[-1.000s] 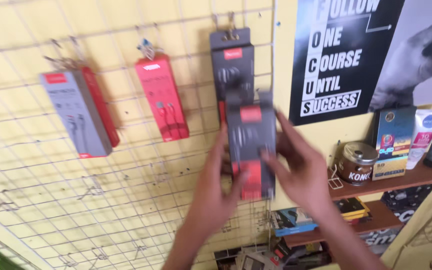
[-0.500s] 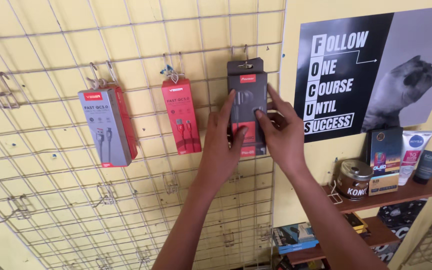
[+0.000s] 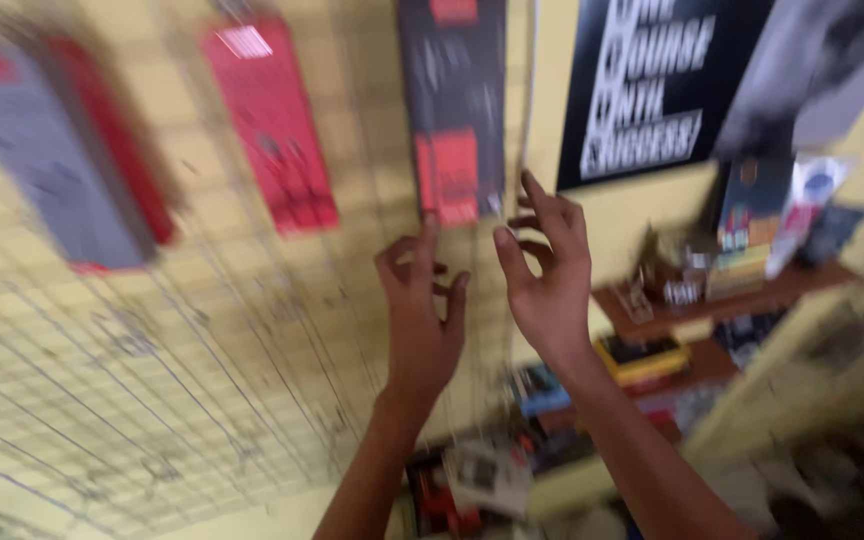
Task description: The person repeatedly picks up small boxes of electronic accessories from a wooden shelf and hangs them on a wall-mounted wire grid. The person handles various items including cables and phone cases, placing them on hooks or a chair.
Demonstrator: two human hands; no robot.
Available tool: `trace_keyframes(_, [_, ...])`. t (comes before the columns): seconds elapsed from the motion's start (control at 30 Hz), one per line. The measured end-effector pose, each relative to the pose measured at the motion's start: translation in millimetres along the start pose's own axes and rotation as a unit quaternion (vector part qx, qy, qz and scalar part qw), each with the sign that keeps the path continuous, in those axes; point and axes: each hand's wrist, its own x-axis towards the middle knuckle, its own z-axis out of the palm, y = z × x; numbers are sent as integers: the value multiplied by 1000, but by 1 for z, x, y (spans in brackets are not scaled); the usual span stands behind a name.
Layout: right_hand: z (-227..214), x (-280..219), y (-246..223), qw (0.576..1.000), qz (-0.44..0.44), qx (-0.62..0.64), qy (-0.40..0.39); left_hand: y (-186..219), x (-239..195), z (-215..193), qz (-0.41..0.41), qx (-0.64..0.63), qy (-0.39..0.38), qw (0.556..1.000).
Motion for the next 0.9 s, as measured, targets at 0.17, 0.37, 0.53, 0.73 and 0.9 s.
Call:
trace_keyframes(0.17, [-29, -71, 57, 997, 47, -38, -42, -37, -70, 21, -12, -33, -4, 999])
trace_keyframes(0.37, [-73, -192, 141, 969, 244, -42, 3, -53, -166, 65, -140, -63, -86, 984])
trace_keyframes(0.53, [-125, -245, 219, 949, 294, -51, 100, -58, -204, 132, -241, -103, -195, 945])
trace_keyframes(0.73, [-200, -216, 295, 945, 224, -211, 114, -68, -208, 231, -114, -123, -199, 965])
trace_keyframes(0.9, [-231, -188, 327, 922, 224, -309, 61, -64, -209, 280, -144, -124, -199, 961])
